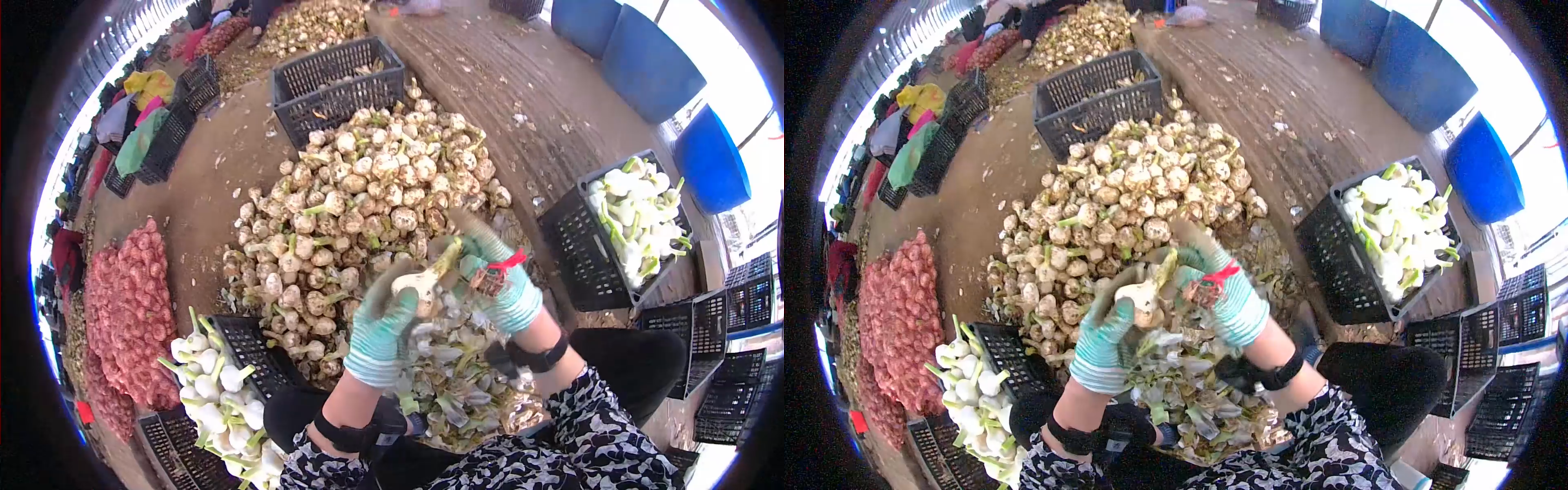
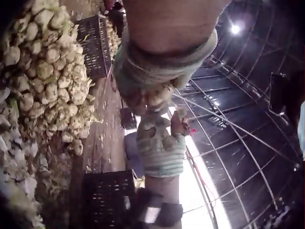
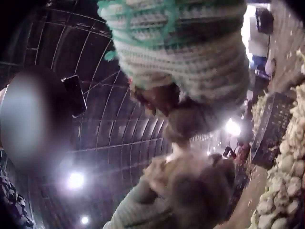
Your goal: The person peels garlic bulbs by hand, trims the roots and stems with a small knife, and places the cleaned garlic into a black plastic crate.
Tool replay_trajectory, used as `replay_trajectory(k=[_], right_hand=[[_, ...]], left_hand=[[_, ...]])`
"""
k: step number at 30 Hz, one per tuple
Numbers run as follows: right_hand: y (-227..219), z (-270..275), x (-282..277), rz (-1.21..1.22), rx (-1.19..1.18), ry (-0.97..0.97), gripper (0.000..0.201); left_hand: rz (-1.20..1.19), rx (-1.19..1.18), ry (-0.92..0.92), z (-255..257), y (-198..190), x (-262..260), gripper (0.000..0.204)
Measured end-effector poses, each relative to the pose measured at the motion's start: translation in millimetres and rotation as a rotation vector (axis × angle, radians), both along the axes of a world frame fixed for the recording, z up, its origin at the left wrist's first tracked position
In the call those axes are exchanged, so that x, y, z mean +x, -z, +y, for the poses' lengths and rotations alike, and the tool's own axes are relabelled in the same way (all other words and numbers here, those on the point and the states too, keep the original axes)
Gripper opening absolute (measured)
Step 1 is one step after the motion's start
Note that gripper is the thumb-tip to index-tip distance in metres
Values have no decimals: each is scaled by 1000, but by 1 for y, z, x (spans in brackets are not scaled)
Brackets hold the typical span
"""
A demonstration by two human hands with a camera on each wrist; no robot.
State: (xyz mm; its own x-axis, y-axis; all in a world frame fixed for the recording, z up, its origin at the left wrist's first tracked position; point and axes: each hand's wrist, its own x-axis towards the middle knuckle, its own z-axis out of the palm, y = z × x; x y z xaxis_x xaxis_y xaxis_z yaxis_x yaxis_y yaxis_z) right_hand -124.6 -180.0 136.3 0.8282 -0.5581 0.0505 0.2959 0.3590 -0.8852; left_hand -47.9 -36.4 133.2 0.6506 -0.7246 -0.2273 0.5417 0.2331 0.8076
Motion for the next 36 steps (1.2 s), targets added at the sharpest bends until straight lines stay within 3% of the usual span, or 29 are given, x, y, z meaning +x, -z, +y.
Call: replay_trajectory(k=[1,2,4,5,6,8,9,10,13,16,17,21,24,26,27,29,30,32,34,36], right_hand=[[-2,6,0,4,65,-109,36],[9,11,-3,146,355,-123,27],[1,32,-2,14,550,-13,17],[27,26,-3,-105,640,-210,16],[19,33,-4,-111,628,-214,16],[-1,47,-4,-163,290,-44,19],[12,39,-2,-290,429,-173,24],[6,40,-2,-290,419,-178,24],[-12,43,-10,82,-228,-50,30],[-22,39,-14,202,-203,-129,35],[-17,39,-16,-88,15,-190,36],[4,30,-14,-82,-16,-200,32],[-2,24,-8,34,113,-132,33],[-10,16,-8,-8,908,-528,33],[-12,19,-9,-9,909,-528,33],[-12,32,-12,219,-196,-78,33],[-11,35,-8,224,-192,-76,33],[-9,40,0,152,375,34,30],[5,39,0,19,557,-148,21],[-1,51,3,185,-778,104,16]], left_hand=[[-447,36,-105,-1,-3,4,44],[-414,40,-142,4,-12,-3,50],[-577,62,-186,8,-4,-5,54],[-585,50,-192,9,-3,-6,54],[-710,48,-234,8,-3,-8,56],[-838,34,-283,10,-6,-9,58],[-873,41,-290,11,-8,-9,58],[-905,50,-298,12,-9,-8,59],[-955,57,-311,14,-11,-7,58],[-939,58,-313,16,-12,-4,57],[-890,62,-304,17,-12,-3,56],[-1034,52,-341,17,-22,-5,56],[-1072,104,-347,17,-23,-5,58],[-990,53,-316,16,-23,-3,60],[-991,54,-315,16,-23,-2,60],[-1166,123,-345,17,-24,-3,59],[-1161,125,-339,17,-26,-5,59],[-1265,181,-409,17,-29,-9,58],[-1237,213,-423,15,-22,-8,51],[-161,4,-358,11,-14,-3,46]])
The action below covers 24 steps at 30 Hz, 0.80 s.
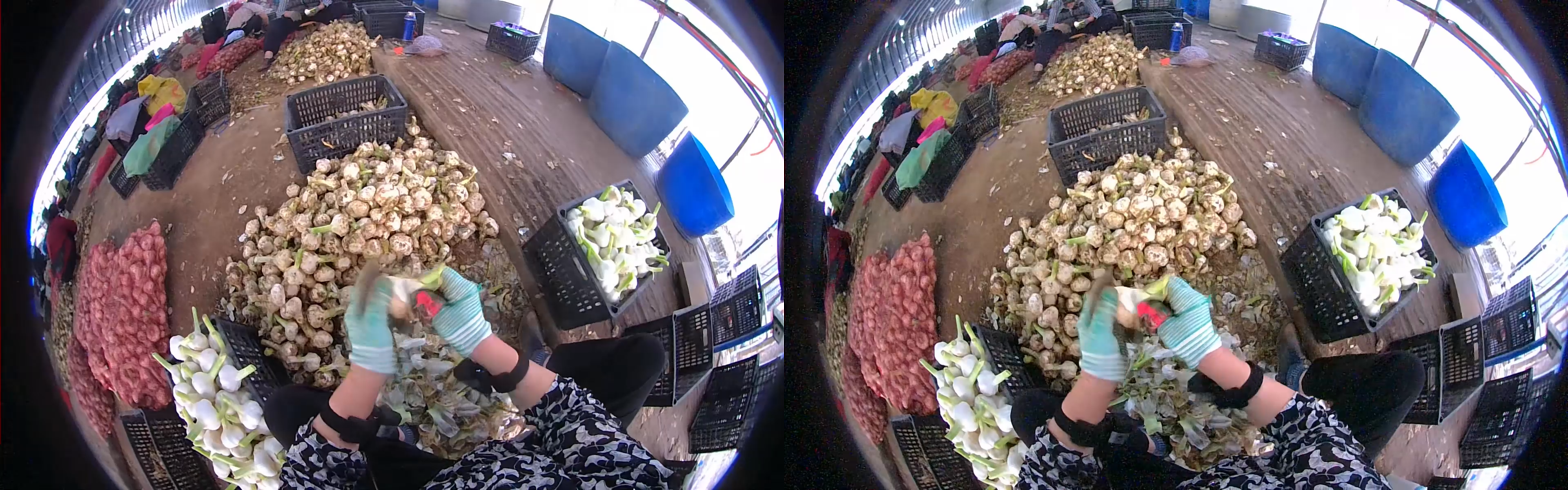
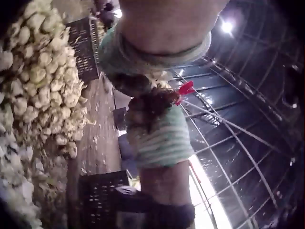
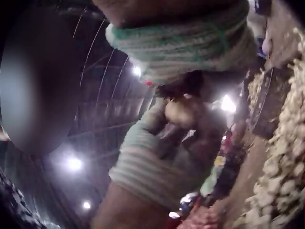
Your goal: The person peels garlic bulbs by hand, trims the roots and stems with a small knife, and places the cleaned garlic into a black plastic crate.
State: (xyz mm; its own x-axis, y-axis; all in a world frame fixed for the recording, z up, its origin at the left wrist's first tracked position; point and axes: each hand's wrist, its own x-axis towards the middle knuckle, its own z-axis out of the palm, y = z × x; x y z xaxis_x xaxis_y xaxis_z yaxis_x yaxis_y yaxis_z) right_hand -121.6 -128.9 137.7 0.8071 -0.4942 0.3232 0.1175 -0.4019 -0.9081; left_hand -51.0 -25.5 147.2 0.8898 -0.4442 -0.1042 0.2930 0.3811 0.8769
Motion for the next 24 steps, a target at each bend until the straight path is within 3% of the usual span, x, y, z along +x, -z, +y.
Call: replay_trajectory(k=[1,3,4,5,6,8,10,11,12,13,14,16,17,18,19,20,21,23,24], right_hand=[[2,1,1,-1,1,-2,16],[7,0,2,-44,1570,-67,14],[7,0,0,-36,1573,-69,14],[7,-3,-4,-33,894,-87,19],[6,-6,-7,-33,214,-94,29],[1,-11,-10,-52,191,-105,21],[-8,-16,-11,-75,143,-148,10],[-20,-18,-15,-72,-253,-151,12],[-21,-21,-20,-72,-251,-151,12],[-22,-24,-25,-73,168,-266,17],[-22,-27,-30,-72,588,-374,23],[1,-32,-36,-55,652,-335,29],[16,-35,-35,-38,714,-302,35],[29,-39,-34,-18,778,-268,41],[35,-42,-32,-133,1126,-379,30],[20,-35,-29,-136,1127,-378,30],[4,-26,-30,-123,895,-350,26],[-19,-22,-29,40,513,-281,22],[-18,-29,-26,6,980,-236,14]], left_hand=[[504,-49,168,-2,3,6,45],[505,-28,169,-2,6,8,46],[508,-6,178,-2,9,8,48],[323,0,177,-7,33,16,50],[320,1,179,-7,55,12,50],[-458,213,72,-14,53,0,50],[-491,210,149,2,28,2,51],[-217,74,322,9,-1,1,51],[60,-64,488,13,-16,1,51],[153,-41,602,18,-17,6,53],[153,-41,602,18,-16,9,53],[304,-219,623,15,-14,12,49],[354,-86,511,14,-16,11,51],[352,-85,511,11,-9,9,51],[-49,-2,410,8,5,6,52],[-448,79,298,6,12,4,53],[-230,72,350,8,16,2,58],[-239,57,411,13,-2,2,58],[-259,38,474,16,-9,2,59]])
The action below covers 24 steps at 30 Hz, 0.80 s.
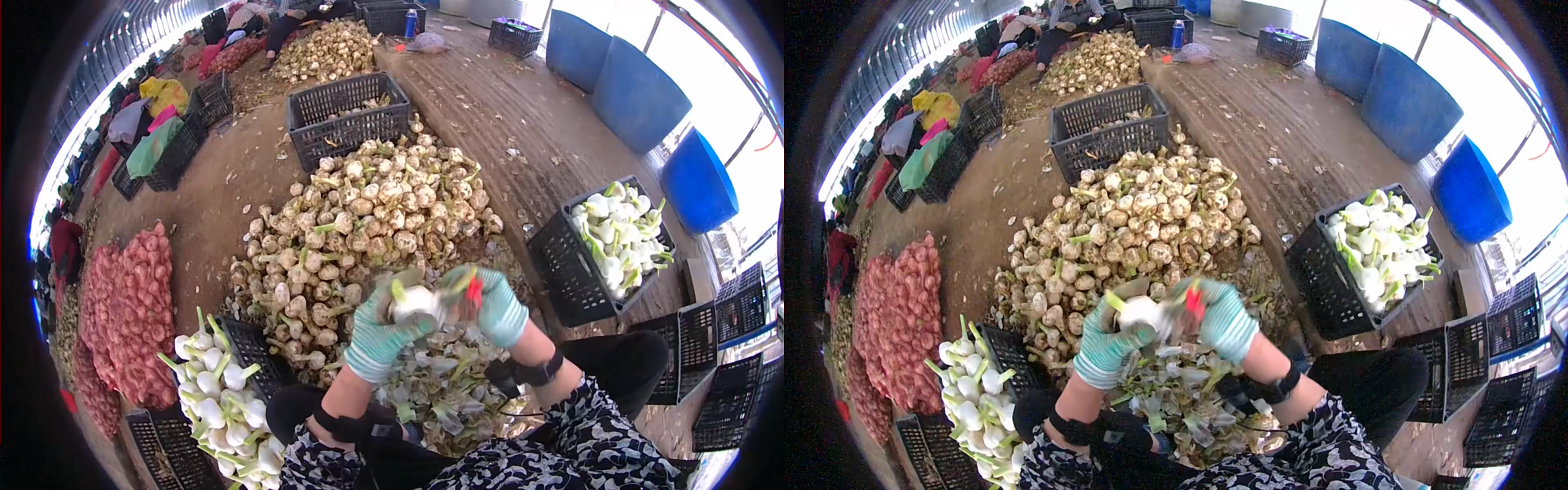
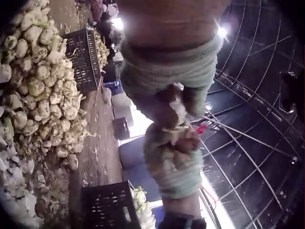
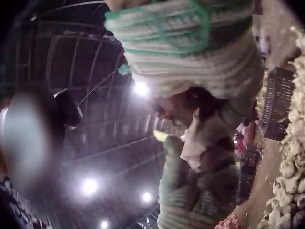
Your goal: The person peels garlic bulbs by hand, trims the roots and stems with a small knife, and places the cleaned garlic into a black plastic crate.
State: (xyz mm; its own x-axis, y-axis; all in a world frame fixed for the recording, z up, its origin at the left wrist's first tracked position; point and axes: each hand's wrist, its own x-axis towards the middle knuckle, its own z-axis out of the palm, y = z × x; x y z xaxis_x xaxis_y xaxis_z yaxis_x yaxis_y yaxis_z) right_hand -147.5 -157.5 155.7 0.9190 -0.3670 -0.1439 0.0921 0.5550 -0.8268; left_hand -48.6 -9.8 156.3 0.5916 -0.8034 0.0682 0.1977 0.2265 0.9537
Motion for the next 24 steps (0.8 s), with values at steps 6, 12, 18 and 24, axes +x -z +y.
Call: replay_trajectory(k=[6,12,18,24], right_hand=[[78,-41,-13,386,-1771,-267,36],[-19,-25,13,226,-637,-113,38],[-7,-41,10,126,-285,-417,20],[-5,-11,6,86,-269,-281,24]], left_hand=[[301,-75,140,3,8,7,65],[-156,41,43,-4,4,7,63],[83,37,157,1,0,11,65],[-52,112,47,-5,2,7,64]])
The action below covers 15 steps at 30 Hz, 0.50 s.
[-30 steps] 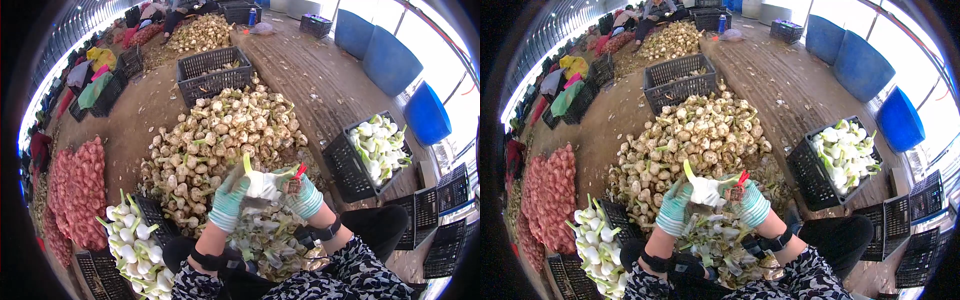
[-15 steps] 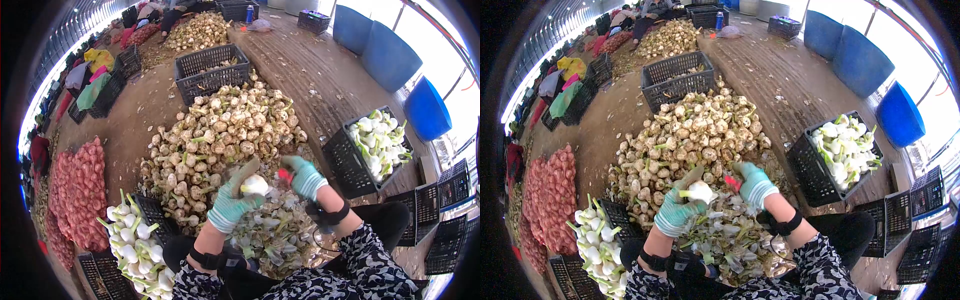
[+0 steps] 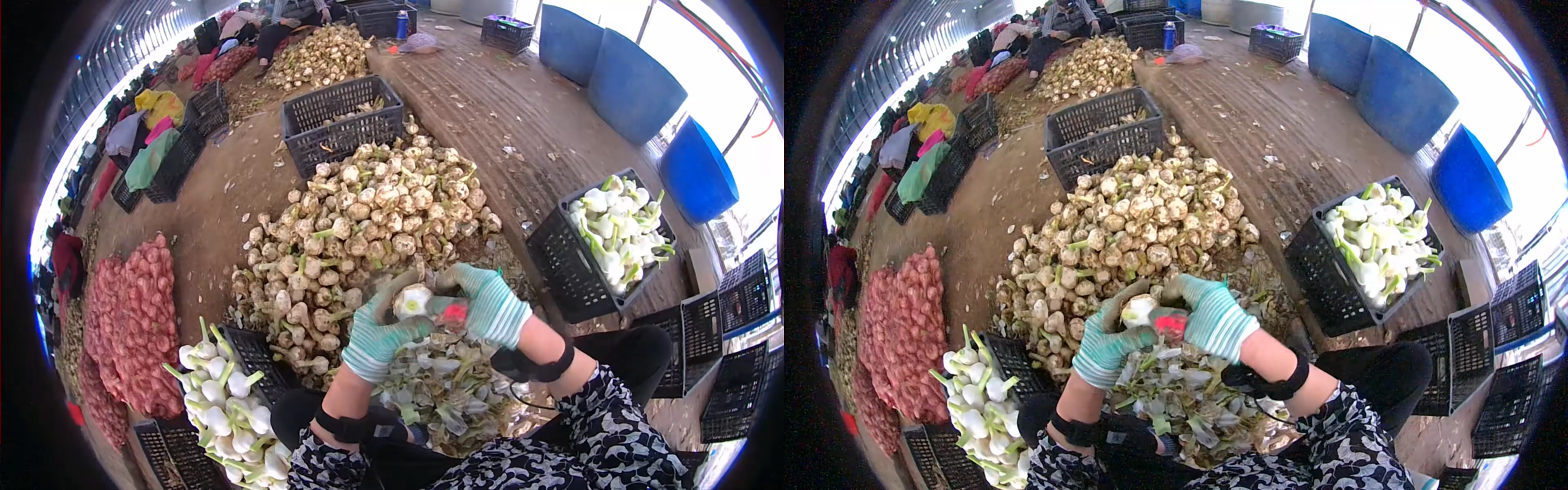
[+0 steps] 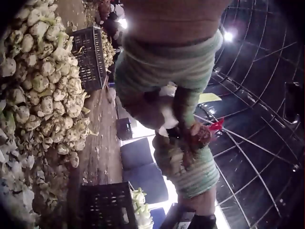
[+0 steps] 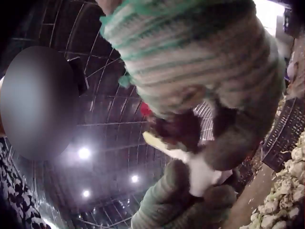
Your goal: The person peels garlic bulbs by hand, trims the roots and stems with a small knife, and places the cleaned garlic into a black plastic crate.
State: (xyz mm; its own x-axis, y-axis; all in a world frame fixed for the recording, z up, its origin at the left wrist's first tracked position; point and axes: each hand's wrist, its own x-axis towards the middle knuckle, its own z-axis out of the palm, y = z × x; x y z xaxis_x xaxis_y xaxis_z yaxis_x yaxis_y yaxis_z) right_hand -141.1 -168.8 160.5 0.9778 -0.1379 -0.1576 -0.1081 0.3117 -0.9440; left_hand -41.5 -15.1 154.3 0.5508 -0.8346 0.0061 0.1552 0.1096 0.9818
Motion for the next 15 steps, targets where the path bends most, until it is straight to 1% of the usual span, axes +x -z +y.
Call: replay_trajectory(k=[2,3,4,5,6,7,8,10,11,12,14,15], right_hand=[[-19,14,-3,-172,-1111,208,11],[-14,11,-2,-238,-1172,171,22],[-9,6,-1,-235,-1171,171,22],[-3,0,1,-100,-907,230,17],[7,-7,3,27,-640,286,11],[4,-12,6,-109,50,263,15],[3,-11,3,-110,50,262,15],[-8,-1,-5,3,161,326,10],[-6,3,-3,3,163,326,10],[-2,7,-3,-99,-76,341,9],[2,16,-2,-294,-555,363,9],[0,16,-3,-440,-890,369,11]], left_hand=[[19,36,-8,1,-5,-1,64],[13,63,5,3,-9,-1,63],[7,92,20,3,-11,-1,63],[7,94,23,5,-10,-2,63],[145,50,48,6,-9,-3,62],[281,4,73,6,-8,-1,62],[279,3,72,4,-6,1,62],[305,40,-19,3,-3,2,60],[337,26,-6,1,-6,0,59],[333,26,-3,-1,-5,-1,59],[96,39,-30,-4,1,-2,60],[96,41,-27,-2,1,-2,60]])
